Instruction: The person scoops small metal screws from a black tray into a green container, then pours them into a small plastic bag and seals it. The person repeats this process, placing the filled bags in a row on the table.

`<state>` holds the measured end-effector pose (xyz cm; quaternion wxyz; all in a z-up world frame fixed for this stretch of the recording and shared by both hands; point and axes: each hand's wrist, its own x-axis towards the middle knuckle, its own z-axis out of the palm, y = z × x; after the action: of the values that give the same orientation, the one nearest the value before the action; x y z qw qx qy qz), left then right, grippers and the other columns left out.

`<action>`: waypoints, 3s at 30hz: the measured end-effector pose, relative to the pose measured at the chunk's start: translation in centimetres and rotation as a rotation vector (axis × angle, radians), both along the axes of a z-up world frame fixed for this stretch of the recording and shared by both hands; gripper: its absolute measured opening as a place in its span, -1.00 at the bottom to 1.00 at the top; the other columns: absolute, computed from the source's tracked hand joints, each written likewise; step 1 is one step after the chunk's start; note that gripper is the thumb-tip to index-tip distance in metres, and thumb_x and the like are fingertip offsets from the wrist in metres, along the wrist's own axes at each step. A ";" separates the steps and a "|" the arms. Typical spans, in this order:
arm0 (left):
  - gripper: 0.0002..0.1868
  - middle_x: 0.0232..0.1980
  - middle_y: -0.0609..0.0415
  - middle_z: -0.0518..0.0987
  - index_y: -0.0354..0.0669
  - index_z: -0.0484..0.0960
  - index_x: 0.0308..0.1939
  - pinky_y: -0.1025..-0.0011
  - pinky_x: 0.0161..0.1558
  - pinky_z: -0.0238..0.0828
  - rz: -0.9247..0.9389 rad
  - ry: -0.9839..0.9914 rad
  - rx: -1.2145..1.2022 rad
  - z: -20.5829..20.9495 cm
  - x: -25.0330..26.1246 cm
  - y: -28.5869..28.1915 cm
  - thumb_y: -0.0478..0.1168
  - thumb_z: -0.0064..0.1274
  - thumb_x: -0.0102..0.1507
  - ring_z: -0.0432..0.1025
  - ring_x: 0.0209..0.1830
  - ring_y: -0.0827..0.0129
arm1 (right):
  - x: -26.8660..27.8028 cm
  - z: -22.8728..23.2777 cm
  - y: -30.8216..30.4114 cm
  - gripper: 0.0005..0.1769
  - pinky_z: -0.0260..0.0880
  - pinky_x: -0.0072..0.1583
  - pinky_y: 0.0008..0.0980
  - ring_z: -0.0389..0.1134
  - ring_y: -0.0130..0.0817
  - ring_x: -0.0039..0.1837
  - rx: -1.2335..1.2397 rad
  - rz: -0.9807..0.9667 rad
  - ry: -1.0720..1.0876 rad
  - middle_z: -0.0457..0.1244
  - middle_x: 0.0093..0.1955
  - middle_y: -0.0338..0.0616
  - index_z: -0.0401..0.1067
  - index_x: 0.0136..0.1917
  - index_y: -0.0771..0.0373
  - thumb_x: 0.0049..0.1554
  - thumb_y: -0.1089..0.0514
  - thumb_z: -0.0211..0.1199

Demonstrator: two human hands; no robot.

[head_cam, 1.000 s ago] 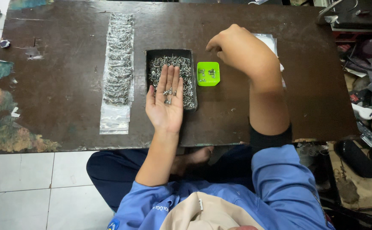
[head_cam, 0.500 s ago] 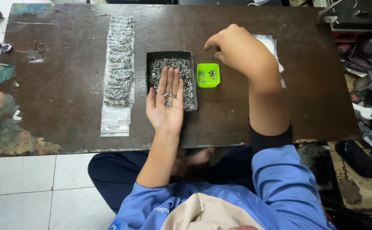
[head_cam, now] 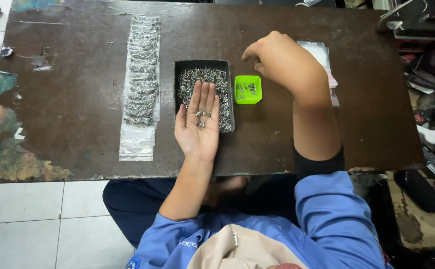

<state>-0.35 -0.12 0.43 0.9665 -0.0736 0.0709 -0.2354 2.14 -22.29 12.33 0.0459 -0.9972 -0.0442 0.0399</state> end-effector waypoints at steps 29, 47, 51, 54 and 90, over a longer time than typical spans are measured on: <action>-0.41 0.40 -0.28 0.40 -0.37 0.30 0.44 0.15 0.57 0.07 0.032 -0.017 0.132 -0.6 -0.9 -0.2 -0.07 -0.25 0.41 0.21 0.51 0.01 | 1.0 -2.8 2.5 -0.68 0.56 -0.01 -0.06 0.51 -0.02 -0.06 -0.127 0.046 0.003 0.43 -0.14 -0.02 0.55 0.09 0.17 0.05 0.15 0.45; -0.30 0.53 -0.18 0.23 -0.22 0.22 0.48 0.09 0.56 -0.04 0.042 0.111 0.301 2.1 -1.5 -0.6 0.08 -0.28 0.34 0.15 0.54 0.03 | -8.2 -8.4 12.7 -0.68 0.40 0.18 -0.29 0.34 -0.02 0.25 -0.042 0.459 -0.623 0.29 0.20 0.15 0.40 0.24 0.36 0.26 0.30 -0.02; -0.33 0.63 -0.22 0.01 -0.32 -0.02 0.57 0.28 0.56 -0.09 0.034 -0.220 0.243 0.4 -2.3 -0.1 -0.01 -0.44 0.45 -0.11 0.64 0.11 | -7.4 -8.9 11.8 -0.75 0.31 -0.13 -0.49 0.28 -0.22 -0.03 -0.106 0.490 -0.606 0.22 -0.10 -0.10 0.40 0.12 0.30 0.21 0.32 -0.01; -0.34 0.63 -0.26 -0.05 -0.38 -0.04 0.56 0.22 0.61 -0.20 0.064 -0.255 0.214 0.5 -2.7 -0.2 -0.04 -0.45 0.47 -0.17 0.65 0.05 | -6.7 -8.1 10.8 -0.82 0.31 -0.13 -0.53 0.25 -0.30 -0.04 -0.026 0.491 -0.563 0.18 -0.14 -0.23 0.39 0.05 0.23 0.24 0.28 -0.01; -0.32 0.57 -0.26 0.13 -0.39 0.11 0.52 0.18 0.62 -0.19 -0.021 -0.111 0.078 0.2 -2.4 0.2 -0.02 -0.32 0.42 -0.01 0.62 0.05 | -2.9 1.2 -0.8 -0.88 0.54 -0.12 -0.48 0.48 -0.22 -0.10 0.232 0.029 -0.117 0.42 -0.12 0.02 0.58 0.00 0.33 0.16 0.35 0.33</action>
<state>-2.74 0.08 0.66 0.9685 -0.0218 0.0274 -0.2465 -0.74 -23.08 13.51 0.1577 -0.9850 -0.0653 -0.0232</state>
